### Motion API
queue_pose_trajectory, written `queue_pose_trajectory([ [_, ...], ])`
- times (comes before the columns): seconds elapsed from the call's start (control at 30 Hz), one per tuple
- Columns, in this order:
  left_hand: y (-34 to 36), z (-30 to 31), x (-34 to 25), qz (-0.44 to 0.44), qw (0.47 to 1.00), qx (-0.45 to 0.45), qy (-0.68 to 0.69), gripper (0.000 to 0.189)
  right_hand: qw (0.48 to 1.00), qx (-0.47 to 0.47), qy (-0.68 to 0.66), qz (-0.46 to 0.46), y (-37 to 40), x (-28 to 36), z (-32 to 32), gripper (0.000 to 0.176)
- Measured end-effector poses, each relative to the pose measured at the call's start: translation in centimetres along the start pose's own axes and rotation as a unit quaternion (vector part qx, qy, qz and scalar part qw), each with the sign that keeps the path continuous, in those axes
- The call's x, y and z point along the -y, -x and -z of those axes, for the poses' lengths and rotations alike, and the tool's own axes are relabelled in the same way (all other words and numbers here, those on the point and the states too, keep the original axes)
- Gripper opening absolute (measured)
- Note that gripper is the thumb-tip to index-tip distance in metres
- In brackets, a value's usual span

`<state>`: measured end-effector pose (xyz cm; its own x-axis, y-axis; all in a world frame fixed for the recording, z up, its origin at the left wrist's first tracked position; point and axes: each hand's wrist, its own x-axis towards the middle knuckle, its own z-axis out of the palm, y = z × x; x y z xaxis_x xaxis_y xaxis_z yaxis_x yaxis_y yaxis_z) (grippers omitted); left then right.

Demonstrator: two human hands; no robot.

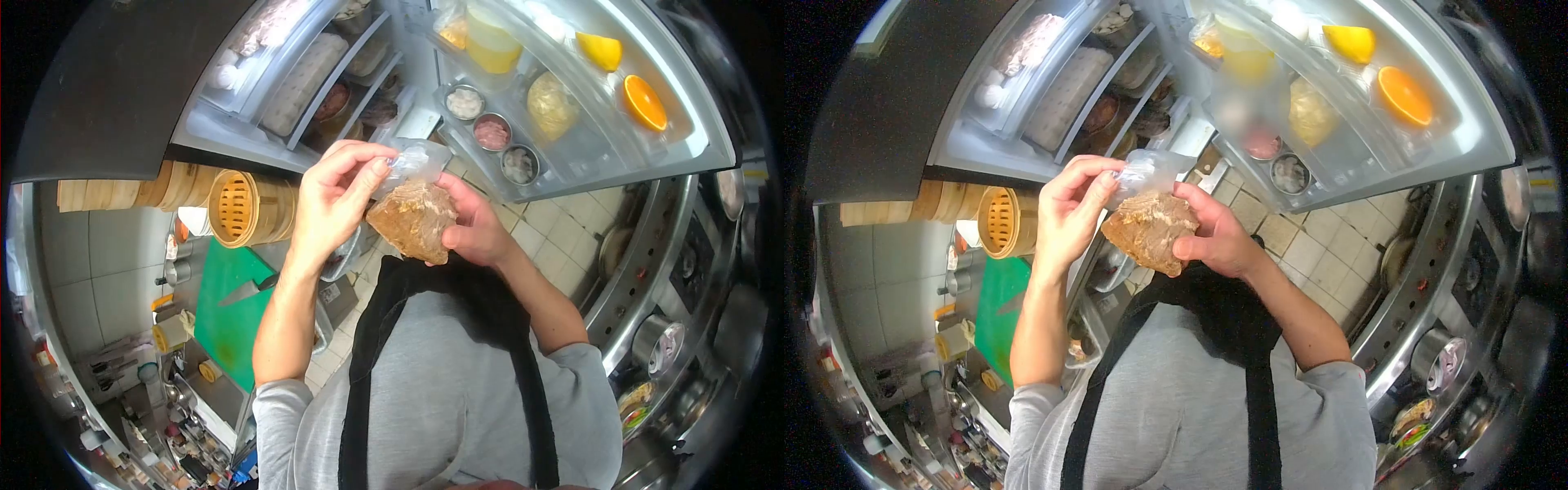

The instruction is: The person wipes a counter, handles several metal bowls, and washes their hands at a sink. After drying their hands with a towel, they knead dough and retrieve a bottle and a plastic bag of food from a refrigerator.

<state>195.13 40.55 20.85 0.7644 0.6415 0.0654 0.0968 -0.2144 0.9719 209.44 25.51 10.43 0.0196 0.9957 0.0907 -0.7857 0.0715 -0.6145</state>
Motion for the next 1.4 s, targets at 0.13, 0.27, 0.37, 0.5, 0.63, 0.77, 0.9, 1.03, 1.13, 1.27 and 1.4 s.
queue_pose_trajectory([
  [0.13, 1.9, -0.2, 0.0, -0.012, 0.998, -0.047, -0.039, 0.014, 0.998, -0.034, -0.037, 0.025, 0.2, 0.6, -0.4, 0.083],
  [0.27, 3.2, -0.8, 1.4, -0.099, 0.982, -0.080, -0.136, 0.016, 0.994, -0.105, -0.024, 0.034, 0.8, 0.5, 0.3, 0.077],
  [0.37, 3.8, -2.8, 1.6, -0.186, 0.954, -0.125, -0.199, 0.016, 0.989, -0.136, -0.024, 0.045, 0.7, 0.4, 0.1, 0.073],
  [0.5, 2.5, -4.0, 0.6, -0.227, 0.920, -0.174, -0.267, 0.017, 0.984, -0.164, 0.046, 0.052, 0.1, 0.0, -0.4, 0.067],
  [0.63, 2.9, -4.8, 0.8, -0.269, 0.900, -0.120, -0.320, 0.022, 0.977, -0.186, 0.074, 0.075, -0.4, 0.1, -0.1, 0.061],
  [0.77, 2.9, -5.3, 1.2, -0.260, 0.885, -0.095, -0.373, 0.026, 0.966, -0.226, 0.103, 0.072, -0.6, 0.0, -0.2, 0.059],
  [0.9, 4.3, -5.6, 4.7, -0.255, 0.887, -0.046, -0.383, 0.026, 0.957, -0.271, 0.084, 0.051, -0.4, -0.9, 0.8, 0.054],
  [1.03, 5.2, -7.0, 6.0, -0.239, 0.904, -0.002, -0.354, 0.015, 0.957, -0.273, 0.097, -0.005, -0.3, -2.2, 1.8, 0.050],
  [1.13, 4.4, -6.6, 5.4, -0.157, 0.953, -0.043, -0.256, 0.006, 0.953, -0.285, 0.099, -0.038, -0.3, -1.8, 1.4, 0.050],
  [1.27, 3.0, -4.8, 5.9, -0.025, 0.986, -0.120, -0.115, 0.010, 0.962, -0.239, 0.120, -0.063, -0.3, 0.2, -0.1, 0.054],
  [1.4, 3.4, -3.9, 4.6, 0.022, 0.996, -0.051, -0.071, 0.011, 0.964, -0.200, 0.165, -0.064, -0.1, 0.4, 0.3, 0.056],
])
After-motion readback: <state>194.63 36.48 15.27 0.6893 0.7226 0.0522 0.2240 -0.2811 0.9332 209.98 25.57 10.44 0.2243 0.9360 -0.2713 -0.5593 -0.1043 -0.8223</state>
